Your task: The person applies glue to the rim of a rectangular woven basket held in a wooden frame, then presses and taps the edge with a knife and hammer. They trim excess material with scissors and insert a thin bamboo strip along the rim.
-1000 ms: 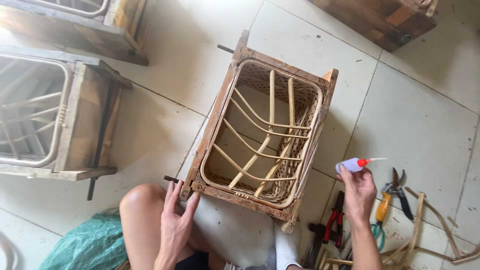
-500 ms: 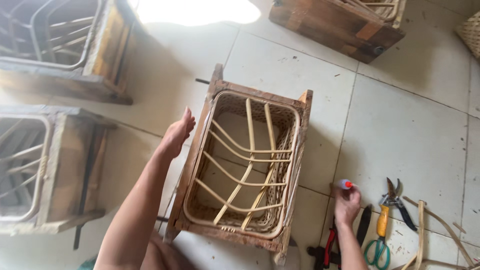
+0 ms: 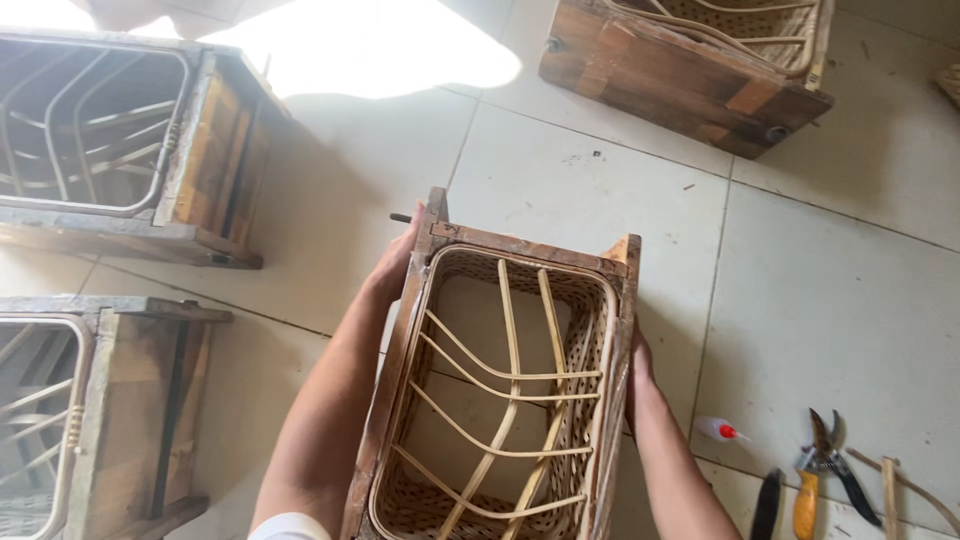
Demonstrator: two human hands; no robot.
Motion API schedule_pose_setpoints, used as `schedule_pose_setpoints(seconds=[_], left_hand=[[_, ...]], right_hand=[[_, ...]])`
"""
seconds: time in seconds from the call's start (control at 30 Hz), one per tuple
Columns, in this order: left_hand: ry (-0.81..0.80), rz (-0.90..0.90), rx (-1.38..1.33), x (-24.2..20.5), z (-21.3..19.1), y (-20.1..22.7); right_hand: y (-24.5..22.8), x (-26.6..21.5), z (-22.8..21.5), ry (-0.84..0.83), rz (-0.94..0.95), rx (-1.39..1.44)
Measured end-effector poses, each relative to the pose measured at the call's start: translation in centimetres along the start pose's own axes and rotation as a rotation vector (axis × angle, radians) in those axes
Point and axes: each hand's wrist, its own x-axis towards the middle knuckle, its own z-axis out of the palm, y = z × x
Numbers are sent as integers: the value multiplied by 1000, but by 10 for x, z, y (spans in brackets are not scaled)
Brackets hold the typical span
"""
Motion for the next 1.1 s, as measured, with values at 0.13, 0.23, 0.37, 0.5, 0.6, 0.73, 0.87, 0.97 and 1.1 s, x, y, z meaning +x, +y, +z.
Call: schedule_pose_setpoints(seconds=[0.13, 0.23, 0.37, 0.5, 0.6, 0.73, 0.87, 0.97, 1.1], left_hand=[[54, 9, 37, 2, 10, 3], [-50, 22, -99, -22, 14, 11], [-122, 94, -122, -80, 25, 48], [-102, 310, -133, -150, 23, 125], [-274, 615, -123, -204, 23, 173], [-283, 638, -170, -286, 10, 166], [-199, 514, -197, -342, 8, 103], [-110, 632, -73, -362, 6, 18], [309, 585, 273, -384, 8, -93]], right_hand=[[-8, 22, 10, -177, -78, 49], [-16, 17, 1, -374, -162, 106], [-21, -31, -24, -602, -347, 340], [-76, -103, -16, -518, -489, 459], [-138, -173, -25, -187, -543, 357], [-154, -273, -37, -560, -754, 446], [-103, -309, -42, -496, -844, 153], [-42, -307, -65, -335, -785, -196], [41, -302, -105, -179, -1077, -709]])
